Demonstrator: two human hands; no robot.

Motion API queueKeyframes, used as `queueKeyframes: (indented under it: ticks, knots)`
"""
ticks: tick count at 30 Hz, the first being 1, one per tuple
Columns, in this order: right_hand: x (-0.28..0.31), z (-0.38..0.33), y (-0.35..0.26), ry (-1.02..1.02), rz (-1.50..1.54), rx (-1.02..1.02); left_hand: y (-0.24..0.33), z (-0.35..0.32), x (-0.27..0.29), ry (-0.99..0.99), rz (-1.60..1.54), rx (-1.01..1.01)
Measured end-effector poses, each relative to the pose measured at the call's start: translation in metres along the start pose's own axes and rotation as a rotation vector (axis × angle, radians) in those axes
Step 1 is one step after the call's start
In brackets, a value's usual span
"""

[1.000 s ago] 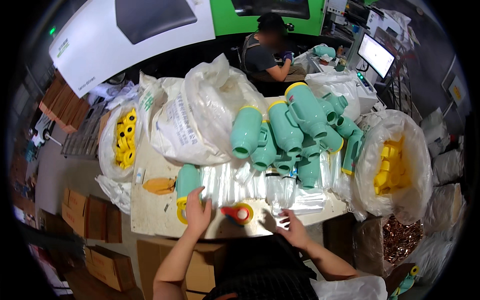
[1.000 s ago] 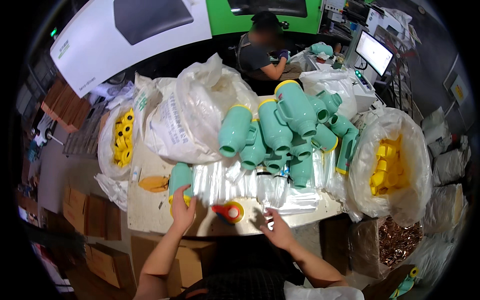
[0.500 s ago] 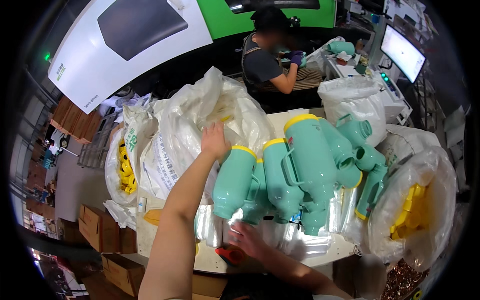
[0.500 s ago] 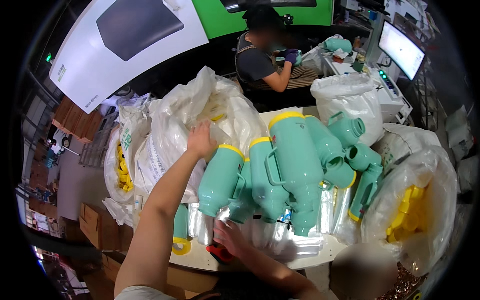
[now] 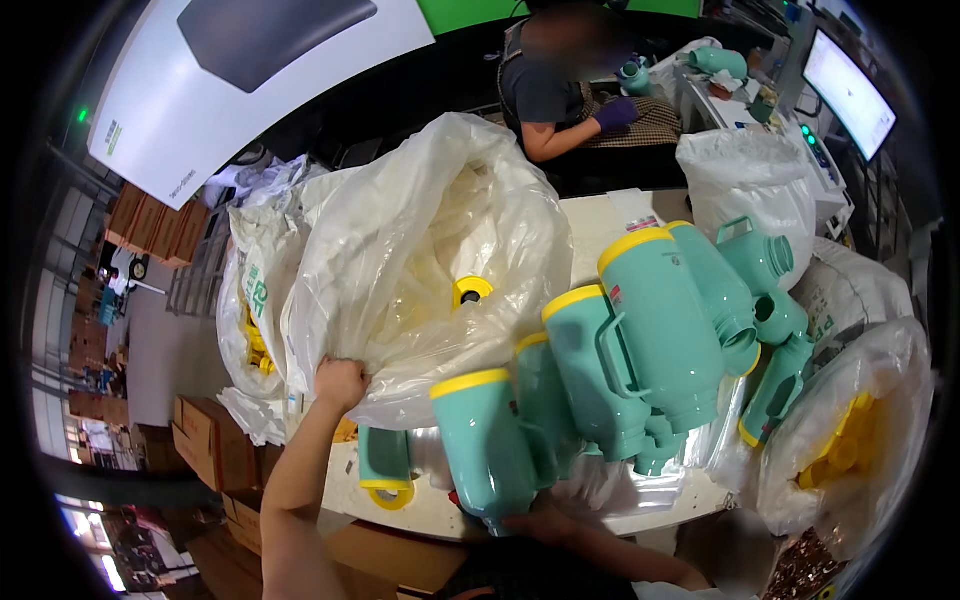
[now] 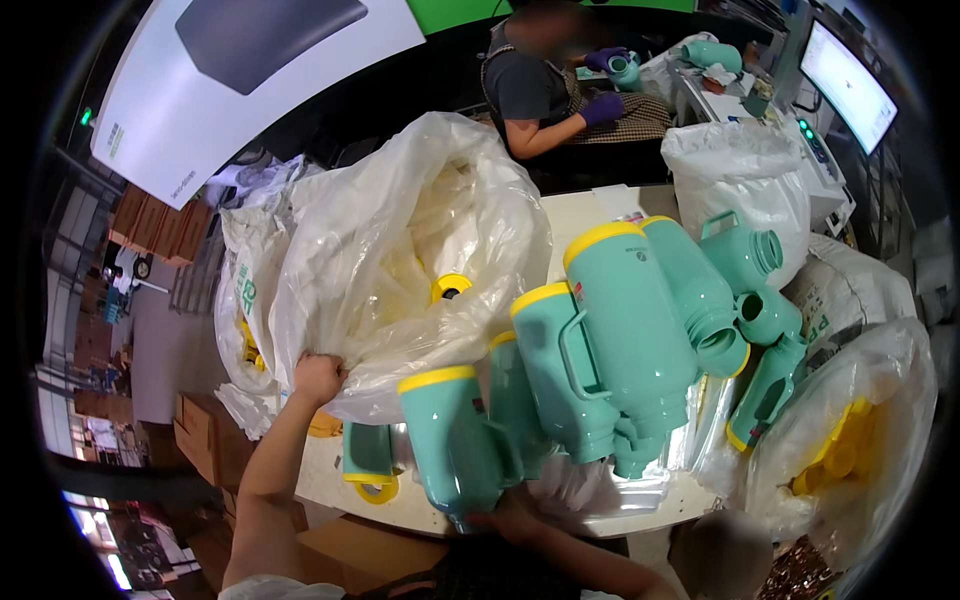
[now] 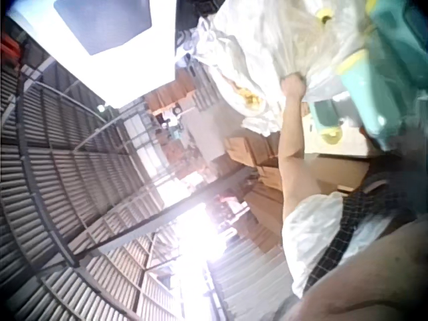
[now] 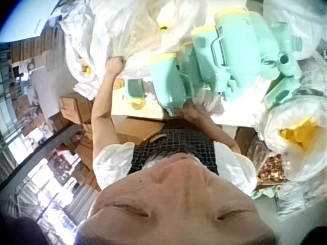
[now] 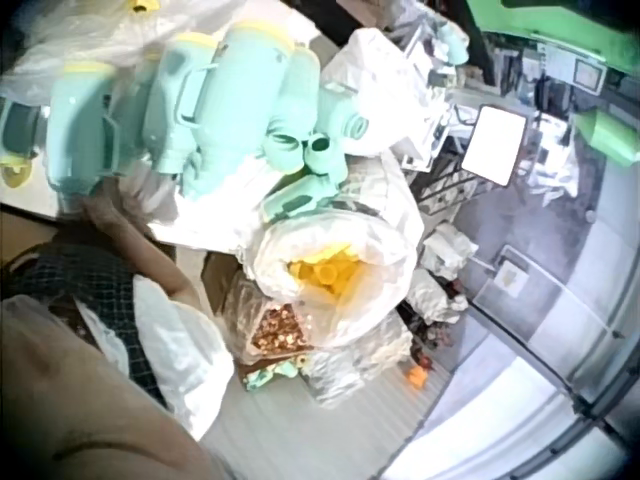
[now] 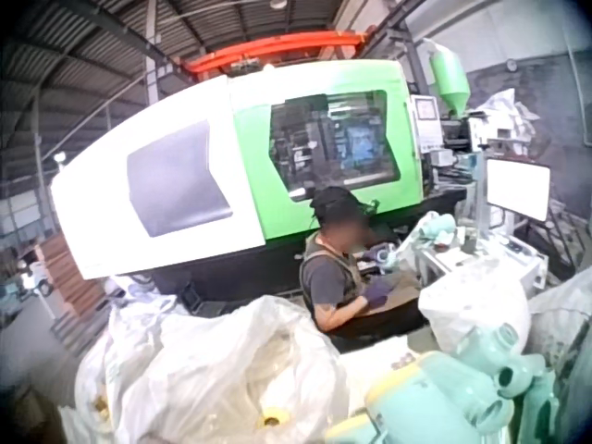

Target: The person assembles teal plastic pitchers by inserting copper-colored metal rings into the necks and screwing on yellow lids. They then place the completed pitchers into a cardboard box. The person also uses a tape dispenser to seal the box.

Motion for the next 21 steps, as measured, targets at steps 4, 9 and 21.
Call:
queueKeyframes:
  ticks: [4, 9, 21]
  knots:
    - [-0.004, -0.002, 0.084, 0.005, 0.215, 0.096, -0.002, -0.022, -0.013, -0.032, 0.031, -0.045]
    - [-0.019, 0.03, 0.148, 0.165, 0.107, 0.146, 0.003, -0.044, -0.003, 0.21, 0.029, -0.064]
    - [0.0, 0.016, 0.084, -0.214, -0.638, -0.029, 0.081, -0.072, 0.035, 0.324, -0.251, -0.193]
Point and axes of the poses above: each hand's wrist, its own z-axis towards the middle knuckle, its own x-axis out of the back of the hand, y = z × x, the point moved 4 cm from there along z, towards the middle knuckle, and after that the axes turned 3 degrees about x, right-handed, at the moved point
